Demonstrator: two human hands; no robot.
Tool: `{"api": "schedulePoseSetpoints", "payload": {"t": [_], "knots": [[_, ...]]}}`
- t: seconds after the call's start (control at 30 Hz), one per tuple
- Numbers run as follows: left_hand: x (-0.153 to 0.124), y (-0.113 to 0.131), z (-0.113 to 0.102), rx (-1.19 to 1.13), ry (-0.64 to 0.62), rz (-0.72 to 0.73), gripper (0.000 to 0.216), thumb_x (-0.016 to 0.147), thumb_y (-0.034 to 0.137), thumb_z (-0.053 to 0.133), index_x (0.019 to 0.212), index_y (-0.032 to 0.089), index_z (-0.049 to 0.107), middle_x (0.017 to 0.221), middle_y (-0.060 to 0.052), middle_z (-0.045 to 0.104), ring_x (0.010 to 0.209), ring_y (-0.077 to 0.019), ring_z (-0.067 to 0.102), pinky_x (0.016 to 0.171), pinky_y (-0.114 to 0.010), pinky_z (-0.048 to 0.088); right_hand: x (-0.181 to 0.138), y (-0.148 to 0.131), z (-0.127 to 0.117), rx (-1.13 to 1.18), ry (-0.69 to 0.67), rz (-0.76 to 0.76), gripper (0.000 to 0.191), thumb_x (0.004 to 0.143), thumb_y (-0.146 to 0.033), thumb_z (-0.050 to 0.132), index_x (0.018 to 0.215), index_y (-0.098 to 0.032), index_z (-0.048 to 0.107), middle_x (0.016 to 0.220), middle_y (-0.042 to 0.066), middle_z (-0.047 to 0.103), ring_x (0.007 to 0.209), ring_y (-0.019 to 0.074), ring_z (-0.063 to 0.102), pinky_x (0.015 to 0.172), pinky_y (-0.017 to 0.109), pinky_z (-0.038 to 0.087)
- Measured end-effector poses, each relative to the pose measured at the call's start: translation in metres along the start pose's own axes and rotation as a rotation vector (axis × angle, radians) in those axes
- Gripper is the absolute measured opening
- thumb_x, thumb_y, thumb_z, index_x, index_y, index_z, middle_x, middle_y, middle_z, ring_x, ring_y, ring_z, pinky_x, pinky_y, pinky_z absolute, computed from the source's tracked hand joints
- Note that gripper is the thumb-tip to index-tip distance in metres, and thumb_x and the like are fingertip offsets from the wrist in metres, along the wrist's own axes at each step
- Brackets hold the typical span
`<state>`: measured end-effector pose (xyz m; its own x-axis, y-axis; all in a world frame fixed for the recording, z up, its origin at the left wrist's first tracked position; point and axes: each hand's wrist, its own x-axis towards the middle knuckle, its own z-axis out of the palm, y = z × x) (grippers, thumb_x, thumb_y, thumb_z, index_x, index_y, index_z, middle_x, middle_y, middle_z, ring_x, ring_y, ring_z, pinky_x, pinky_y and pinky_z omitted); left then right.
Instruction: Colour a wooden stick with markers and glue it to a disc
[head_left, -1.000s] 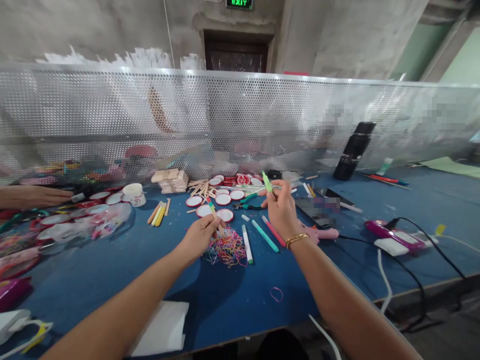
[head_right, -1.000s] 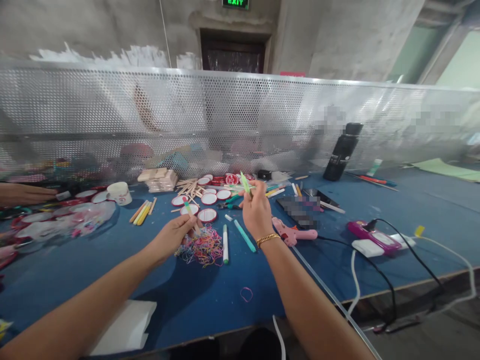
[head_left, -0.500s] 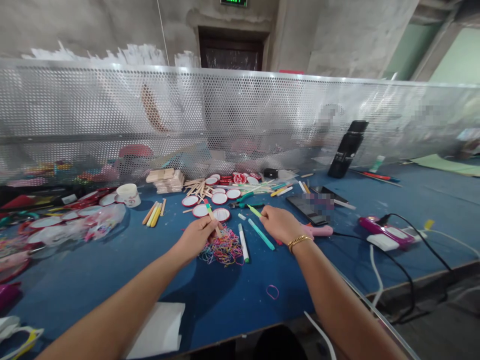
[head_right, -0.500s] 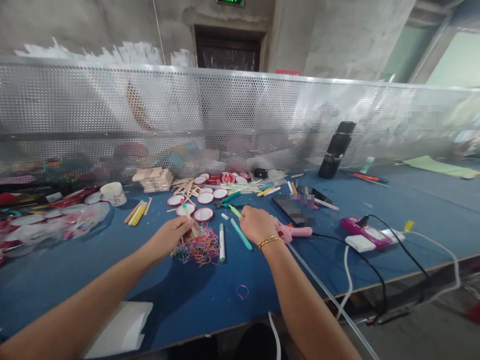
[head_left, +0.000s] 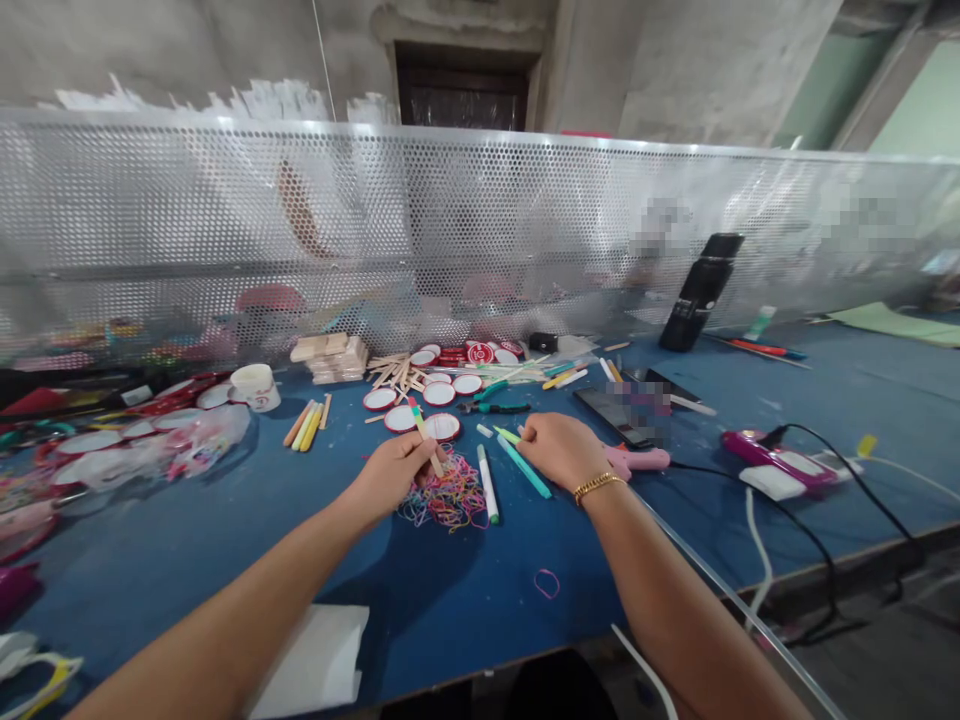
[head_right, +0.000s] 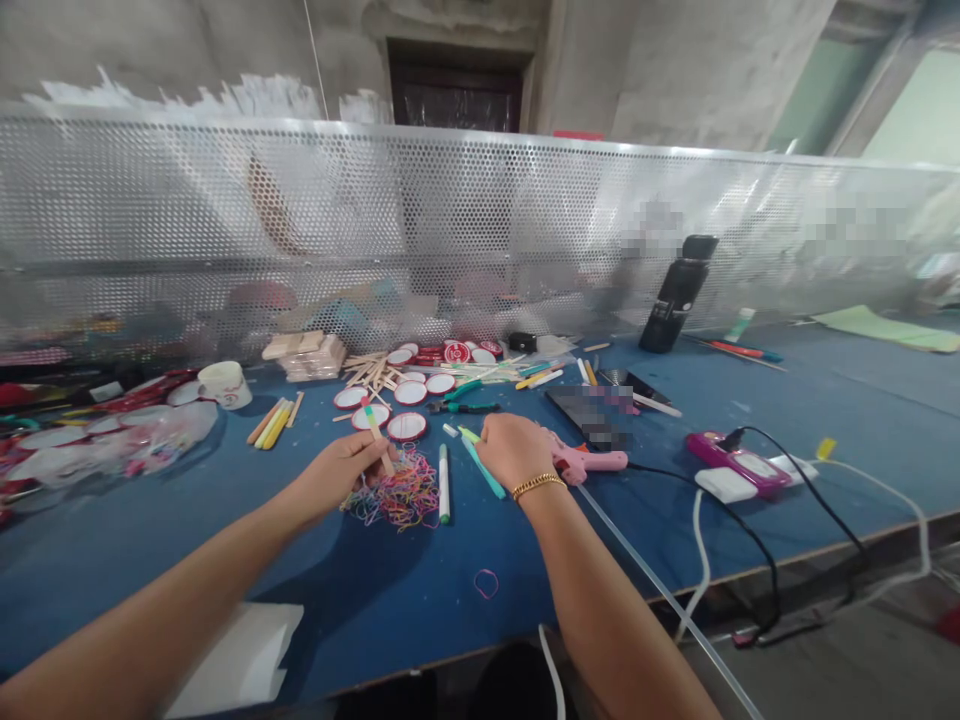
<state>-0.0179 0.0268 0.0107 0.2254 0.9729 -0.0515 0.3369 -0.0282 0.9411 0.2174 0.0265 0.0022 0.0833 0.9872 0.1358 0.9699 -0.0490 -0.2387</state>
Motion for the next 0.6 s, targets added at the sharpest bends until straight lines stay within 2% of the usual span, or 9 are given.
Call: {"api": "schedulePoseSetpoints", "payload": {"t": [0.3,0.6], "knots": [[0.003,-0.006,0.001,-0.002,-0.050,0.022,0.024,0.084,0.036,0.053,0.073,0.017,0.063,0.058,0.001,0.057,0.050,-0.0099,0.045,0.048,-0.022,0.031,-0.002,-0.012,0.000,-0.073,-0.007,-0.021,0.017,0.082,-0.021,0.057,0.080,-0.019,0.074,0.089,0.010,0.076,0.089,0.0248,0.069,0.073,0.030,0.044],[0.000,-0.003,0.001,0.004,-0.043,0.036,0.026,0.084,0.039,0.053,0.071,0.018,0.062,0.057,0.001,0.059,0.050,-0.0107,0.046,0.047,-0.022,0.031,0.003,-0.021,0.016,-0.087,0.023,-0.063,0.017,0.086,-0.022,0.058,0.091,-0.015,0.072,0.094,0.013,0.075,0.094,0.0244,0.069,0.079,0.030,0.046]]}}
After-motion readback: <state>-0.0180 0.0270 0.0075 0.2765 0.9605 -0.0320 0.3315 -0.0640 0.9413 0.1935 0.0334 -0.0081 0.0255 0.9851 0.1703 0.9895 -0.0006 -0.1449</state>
